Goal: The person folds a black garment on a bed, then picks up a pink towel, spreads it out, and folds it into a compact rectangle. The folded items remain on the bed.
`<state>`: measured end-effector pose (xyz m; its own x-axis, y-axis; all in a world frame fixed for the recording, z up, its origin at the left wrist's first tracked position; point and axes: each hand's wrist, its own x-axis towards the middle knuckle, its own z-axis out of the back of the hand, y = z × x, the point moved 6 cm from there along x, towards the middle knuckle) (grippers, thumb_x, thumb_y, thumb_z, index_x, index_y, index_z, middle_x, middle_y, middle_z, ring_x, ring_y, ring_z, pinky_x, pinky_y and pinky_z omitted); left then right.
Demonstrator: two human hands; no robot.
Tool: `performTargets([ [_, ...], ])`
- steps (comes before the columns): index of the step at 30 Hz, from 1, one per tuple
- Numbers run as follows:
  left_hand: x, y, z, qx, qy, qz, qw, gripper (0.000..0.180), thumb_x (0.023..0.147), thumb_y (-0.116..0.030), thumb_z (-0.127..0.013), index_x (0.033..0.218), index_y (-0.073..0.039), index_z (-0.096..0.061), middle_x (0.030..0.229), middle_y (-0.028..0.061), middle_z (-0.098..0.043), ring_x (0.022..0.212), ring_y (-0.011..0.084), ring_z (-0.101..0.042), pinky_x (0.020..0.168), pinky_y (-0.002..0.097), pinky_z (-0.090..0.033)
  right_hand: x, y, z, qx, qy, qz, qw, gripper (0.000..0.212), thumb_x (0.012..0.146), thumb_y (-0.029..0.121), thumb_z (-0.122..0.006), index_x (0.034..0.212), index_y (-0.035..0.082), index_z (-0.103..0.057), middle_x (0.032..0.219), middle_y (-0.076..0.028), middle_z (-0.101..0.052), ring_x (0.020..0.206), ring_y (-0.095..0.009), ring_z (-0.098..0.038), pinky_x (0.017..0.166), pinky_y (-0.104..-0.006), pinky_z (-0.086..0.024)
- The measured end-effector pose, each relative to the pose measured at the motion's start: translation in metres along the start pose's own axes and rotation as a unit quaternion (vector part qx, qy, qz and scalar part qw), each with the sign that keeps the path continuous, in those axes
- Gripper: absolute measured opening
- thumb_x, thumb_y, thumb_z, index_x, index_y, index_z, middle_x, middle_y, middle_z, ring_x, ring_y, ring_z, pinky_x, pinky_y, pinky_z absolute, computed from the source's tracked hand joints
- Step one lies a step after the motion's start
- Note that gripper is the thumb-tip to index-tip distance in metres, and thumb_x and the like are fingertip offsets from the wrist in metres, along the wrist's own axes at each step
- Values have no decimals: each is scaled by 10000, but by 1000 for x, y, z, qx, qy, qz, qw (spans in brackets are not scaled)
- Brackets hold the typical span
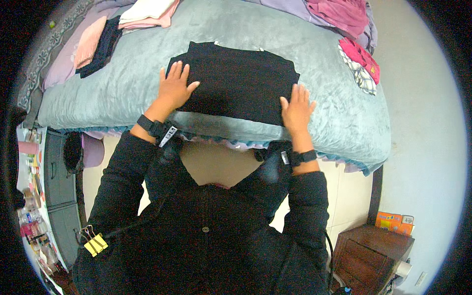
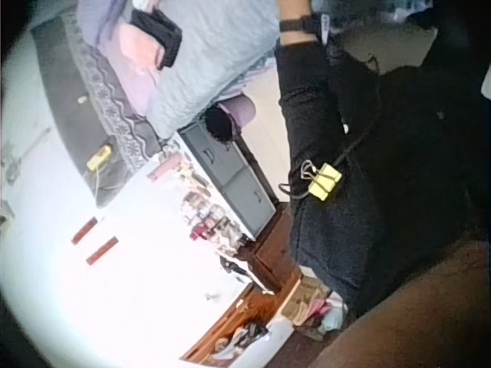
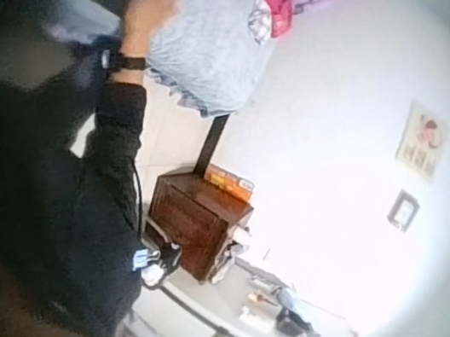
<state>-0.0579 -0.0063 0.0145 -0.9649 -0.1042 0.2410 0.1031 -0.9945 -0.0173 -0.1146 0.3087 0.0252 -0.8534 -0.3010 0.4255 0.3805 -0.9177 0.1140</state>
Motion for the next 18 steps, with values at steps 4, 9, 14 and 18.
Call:
performTargets([
  [4, -13, -92, 36, -108, -174, -205, 957, 622, 794, -364, -595, 1306, -52, -427, 1362, 167, -396, 1290, 308, -340, 1036, 530, -247, -10, 74, 6, 70, -40, 153, 985, 589, 815, 288, -601, 1330, 77, -411, 1394, -170, -370, 1312, -324, -319, 1046, -560, -225],
  [9, -23, -118, 3, -56, -33, -182, 981, 586, 835, -319, -575, 1347, -85, -414, 1428, 132, -349, 1326, 285, -309, 1063, 532, -203, -28, 100, -19, 33, 54, 168, 984, 585, 840, 343, -569, 1350, 105, -407, 1409, -110, -379, 1325, -301, -308, 1068, -527, -213],
  [14, -25, -69, -6, -90, -116, -132, 980, 639, 838, -411, -574, 1372, -116, -383, 1434, 130, -344, 1320, 302, -317, 1052, 554, -222, -28, 44, -21, 20, 45, 113, 992, 612, 878, 382, -529, 1403, 133, -339, 1461, -103, -313, 1353, -295, -272, 1084, -509, -193],
  [18, -30, -15, -10, -22, -88, -49, 995, 659, 878, -504, -473, 1396, -119, -344, 1444, 127, -329, 1347, 265, -279, 1075, 546, -164, -35, -8, -13, -34, 63, 42, 997, 629, 895, 426, -490, 1422, 138, -302, 1476, -99, -287, 1363, -301, -249, 1080, -543, -164],
])
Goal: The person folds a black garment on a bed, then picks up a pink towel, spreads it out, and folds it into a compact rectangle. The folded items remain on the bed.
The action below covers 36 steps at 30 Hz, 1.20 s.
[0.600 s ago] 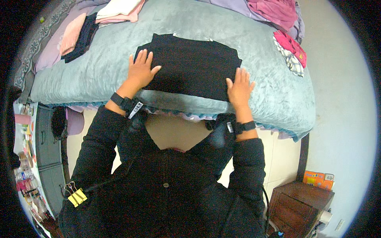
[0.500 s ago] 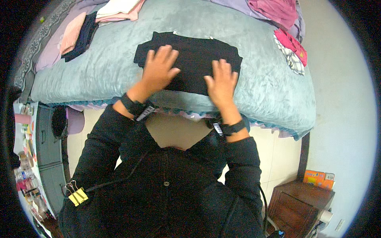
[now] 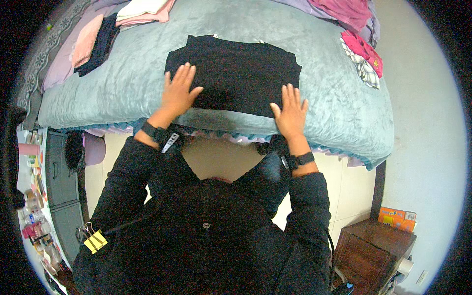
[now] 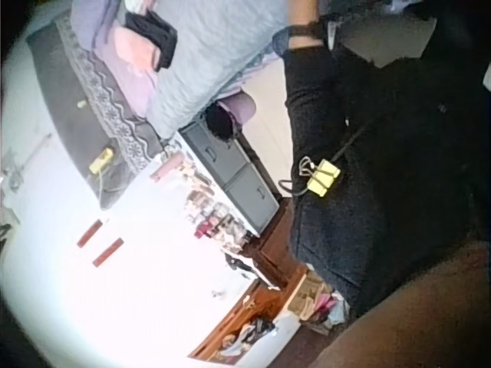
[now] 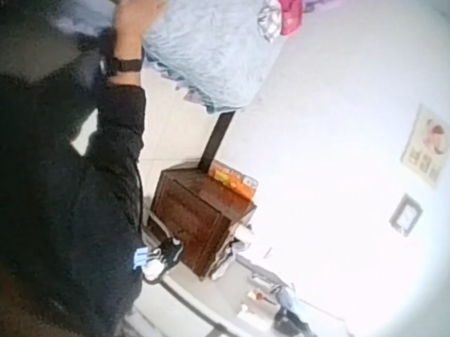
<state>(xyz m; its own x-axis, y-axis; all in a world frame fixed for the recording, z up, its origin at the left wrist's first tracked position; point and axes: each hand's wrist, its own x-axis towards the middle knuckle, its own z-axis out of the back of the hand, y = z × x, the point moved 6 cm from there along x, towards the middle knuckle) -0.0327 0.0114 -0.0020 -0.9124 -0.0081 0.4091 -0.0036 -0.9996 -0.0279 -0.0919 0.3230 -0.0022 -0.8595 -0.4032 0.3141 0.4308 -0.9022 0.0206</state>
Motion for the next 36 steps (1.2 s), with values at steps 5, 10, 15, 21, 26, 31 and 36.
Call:
performTargets([
  [5, 3, 15, 23, 21, 7, 50, 999, 673, 859, -452, -517, 1383, -67, -345, 1448, 146, -310, 1344, 275, -280, 1059, 572, -169, 1, 1, 26, 31, -36, -62, 997, 631, 881, 398, -527, 1400, 103, -323, 1460, -169, -280, 1358, -344, -237, 1053, -598, -155],
  [10, 20, -98, 31, -66, -80, -165, 981, 589, 775, -306, -620, 1267, -17, -475, 1363, 167, -418, 1295, 284, -347, 1048, 525, -235, 22, 106, 30, 119, -111, 140, 977, 617, 783, 181, -621, 1348, 79, -397, 1402, -174, -358, 1316, -338, -310, 1044, -549, -247],
  [15, 6, -88, 12, -94, -32, -141, 985, 557, 802, -328, -602, 1302, -118, -475, 1393, 128, -394, 1308, 286, -330, 1051, 548, -217, 13, 98, 5, 69, -27, 141, 987, 662, 808, 345, -616, 1376, 113, -367, 1428, -121, -337, 1328, -308, -293, 1083, -496, -203],
  [21, -17, -10, 11, -66, 37, -48, 996, 645, 857, -424, -547, 1403, -150, -339, 1463, 111, -293, 1352, 280, -266, 1066, 553, -189, -8, 3, 7, 27, 36, 26, 999, 728, 828, 497, -559, 1404, 114, -329, 1474, -82, -294, 1338, -333, -279, 1077, -549, -173],
  [26, 5, 7, 32, -4, 60, -3, 998, 617, 866, -414, -536, 1368, -92, -378, 1439, 142, -329, 1345, 280, -285, 1062, 550, -194, 8, 2, 36, 75, -17, 38, 996, 634, 863, 419, -546, 1383, 109, -359, 1450, -153, -310, 1331, -357, -284, 1059, -558, -186],
  [31, 64, -83, 23, -69, 13, -187, 980, 611, 844, -314, -570, 1361, -55, -372, 1444, 149, -317, 1340, 286, -291, 1067, 526, -216, 71, 87, 22, 103, -41, 165, 980, 595, 853, 331, -572, 1366, 109, -368, 1442, -155, -316, 1337, -340, -280, 1051, -551, -230],
  [36, 81, -50, -31, -7, 241, -49, 969, 746, 874, -627, -362, 1454, -180, -217, 1517, 126, -157, 1397, 321, -133, 1079, 588, -95, 87, 71, -22, 51, 143, 90, 984, 675, 881, 511, -467, 1408, 120, -312, 1480, -109, -264, 1374, -312, -209, 1086, -543, -173],
])
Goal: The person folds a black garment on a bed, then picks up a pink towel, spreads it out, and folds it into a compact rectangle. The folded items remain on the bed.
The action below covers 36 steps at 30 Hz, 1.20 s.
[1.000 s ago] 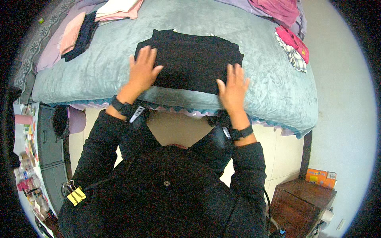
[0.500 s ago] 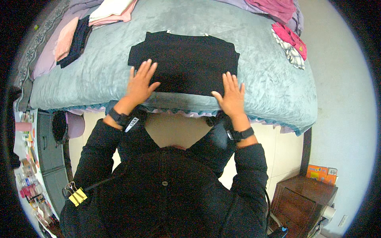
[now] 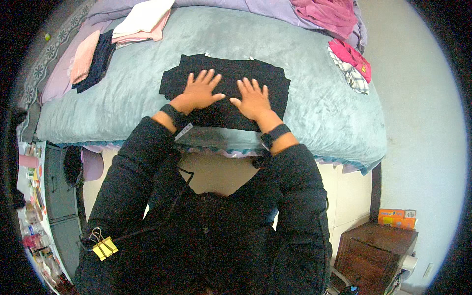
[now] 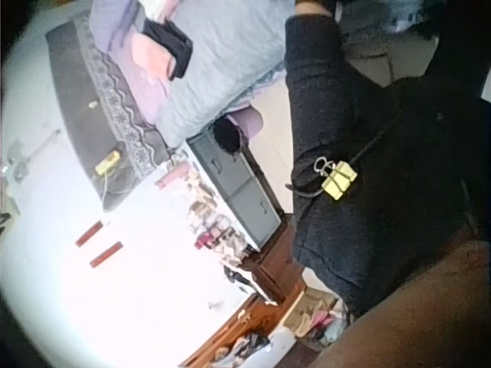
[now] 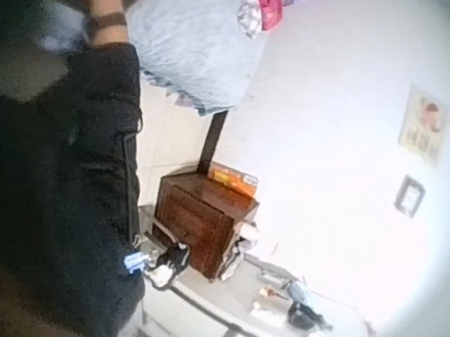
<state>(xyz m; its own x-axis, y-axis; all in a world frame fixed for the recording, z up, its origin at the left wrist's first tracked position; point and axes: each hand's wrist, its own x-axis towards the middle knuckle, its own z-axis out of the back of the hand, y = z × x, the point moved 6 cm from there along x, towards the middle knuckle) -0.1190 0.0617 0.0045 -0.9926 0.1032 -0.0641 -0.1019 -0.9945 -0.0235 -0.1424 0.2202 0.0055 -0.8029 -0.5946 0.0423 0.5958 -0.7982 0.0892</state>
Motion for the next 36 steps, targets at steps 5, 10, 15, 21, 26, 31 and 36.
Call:
performTargets([
  [5, -13, 76, -6, -21, 63, 63, 996, 907, 809, -763, -275, 1467, -148, -167, 1534, 82, -97, 1417, 240, -69, 1100, 557, -50, -23, -87, 6, -54, 64, -110, 990, 791, 863, 651, -362, 1446, 130, -238, 1513, -74, -195, 1393, -292, -161, 1089, -561, -132],
  [10, -19, 113, 19, 52, 148, 155, 975, 834, 847, -685, -340, 1454, -129, -206, 1509, 126, -178, 1401, 279, -144, 1085, 577, -90, -18, -119, 32, -85, 98, -178, 975, 744, 877, 597, -405, 1438, 135, -245, 1489, -91, -234, 1385, -298, -180, 1052, -604, -196],
  [15, 19, 24, 47, 78, 4, -100, 992, 675, 888, -532, -440, 1418, -143, -286, 1497, 130, -206, 1386, 289, -181, 1070, 589, -142, 47, -42, 39, 17, 84, 40, 996, 681, 889, 481, -473, 1437, 151, -240, 1493, -131, -218, 1369, -330, -218, 1050, -581, -220],
  [21, 26, 25, 9, 17, 173, -66, 983, 804, 866, -687, -287, 1472, -182, -127, 1539, 72, -51, 1414, 283, -54, 1091, 583, -74, 55, -43, 0, -21, 222, 29, 974, 734, 892, 606, -352, 1456, 164, -195, 1528, -79, -128, 1404, -314, -105, 1090, -574, -131],
  [26, 19, 106, 12, -3, 210, 13, 978, 828, 844, -704, -312, 1469, -184, -158, 1541, 24, -67, 1419, 203, -59, 1087, 589, -67, 39, -130, 14, -54, 252, -111, 960, 780, 871, 640, -362, 1465, 169, -176, 1530, -72, -119, 1406, -311, -94, 1083, -594, -117],
  [31, 40, 105, 32, 58, 159, 43, 985, 788, 865, -617, -409, 1452, -133, -201, 1509, 101, -192, 1401, 254, -149, 1074, 598, -108, 66, -105, 38, -32, 158, -56, 985, 742, 872, 604, -404, 1437, 150, -246, 1507, -118, -177, 1387, -334, -156, 1059, -616, -157],
  [36, 66, 16, 26, 50, 106, -154, 981, 727, 892, -548, -429, 1433, -103, -236, 1507, 124, -184, 1390, 304, -168, 1072, 600, -131, 104, -14, 5, -52, 194, 101, 974, 686, 900, 540, -406, 1455, 192, -203, 1520, -114, -136, 1398, -316, -126, 1087, -567, -154],
])
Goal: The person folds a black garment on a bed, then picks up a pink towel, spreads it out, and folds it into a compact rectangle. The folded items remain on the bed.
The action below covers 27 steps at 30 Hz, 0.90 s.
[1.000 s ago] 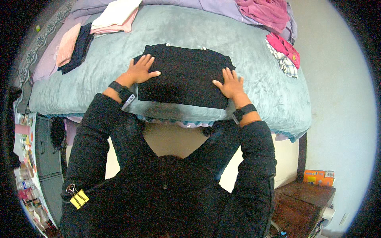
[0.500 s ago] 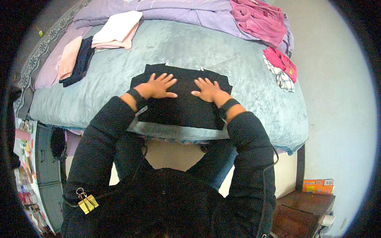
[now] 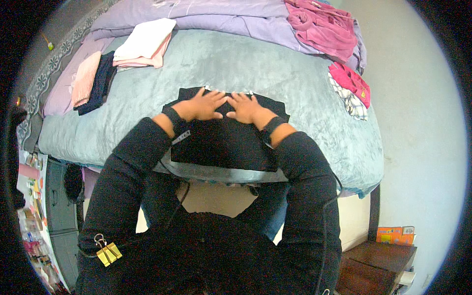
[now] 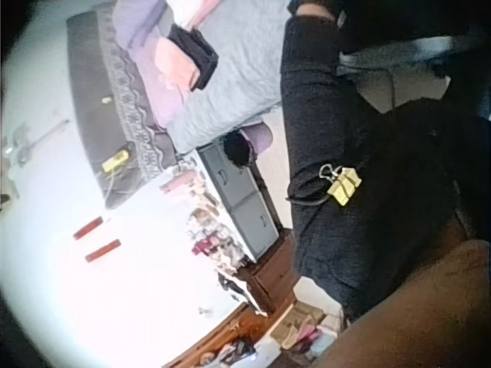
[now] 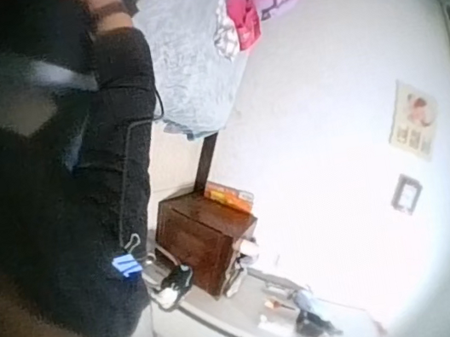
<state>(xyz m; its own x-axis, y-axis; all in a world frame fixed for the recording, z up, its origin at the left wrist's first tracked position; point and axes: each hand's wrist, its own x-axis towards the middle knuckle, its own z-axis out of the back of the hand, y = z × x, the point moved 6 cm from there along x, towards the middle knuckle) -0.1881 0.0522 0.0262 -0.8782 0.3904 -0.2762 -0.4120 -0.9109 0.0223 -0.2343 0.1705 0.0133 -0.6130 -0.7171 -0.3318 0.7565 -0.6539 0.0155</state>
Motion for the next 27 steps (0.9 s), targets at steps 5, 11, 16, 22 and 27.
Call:
performTargets([
  [5, -5, 33, -27, -48, 91, 109, 989, 775, 867, -679, -293, 1470, -213, -156, 1541, 41, -70, 1419, 250, -32, 1088, 587, -43, -3, -35, -17, 14, 35, -39, 999, 718, 905, 598, -320, 1466, 179, -161, 1527, -103, -104, 1408, -280, -90, 1107, -554, -106],
  [11, -33, 87, -39, -114, 105, 233, 960, 801, 836, -699, -327, 1473, -265, -109, 1540, 1, -54, 1417, 233, -53, 1095, 590, -92, -23, -97, -34, 74, 25, -32, 996, 694, 917, 564, -344, 1467, 185, -155, 1533, -42, -104, 1406, -295, -85, 1097, -566, -157],
  [16, -69, 100, -32, -112, 125, 290, 942, 809, 852, -663, -366, 1467, -178, -164, 1529, 48, -137, 1415, 239, -87, 1100, 575, -69, -57, -135, -36, 163, -21, -55, 985, 599, 910, 466, -447, 1401, 143, -331, 1474, -92, -271, 1346, -312, -271, 1072, -512, -249],
  [22, -75, 51, 5, -28, -27, 196, 980, 776, 866, -615, -408, 1421, -90, -275, 1477, 183, -213, 1388, 307, -164, 1057, 620, -136, -111, -89, 10, 15, -176, -165, 970, 574, 885, 426, -514, 1329, 82, -397, 1365, -179, -391, 1291, -334, -344, 1008, -554, -285],
  [27, -65, -51, -8, -54, -125, 37, 990, 585, 920, -489, -403, 1420, -205, -295, 1481, 165, -227, 1368, 354, -208, 1053, 617, -161, -108, 56, -9, 7, -303, 6, 953, 665, 849, 388, -577, 1373, 55, -339, 1409, -187, -334, 1313, -332, -308, 1042, -550, -243],
])
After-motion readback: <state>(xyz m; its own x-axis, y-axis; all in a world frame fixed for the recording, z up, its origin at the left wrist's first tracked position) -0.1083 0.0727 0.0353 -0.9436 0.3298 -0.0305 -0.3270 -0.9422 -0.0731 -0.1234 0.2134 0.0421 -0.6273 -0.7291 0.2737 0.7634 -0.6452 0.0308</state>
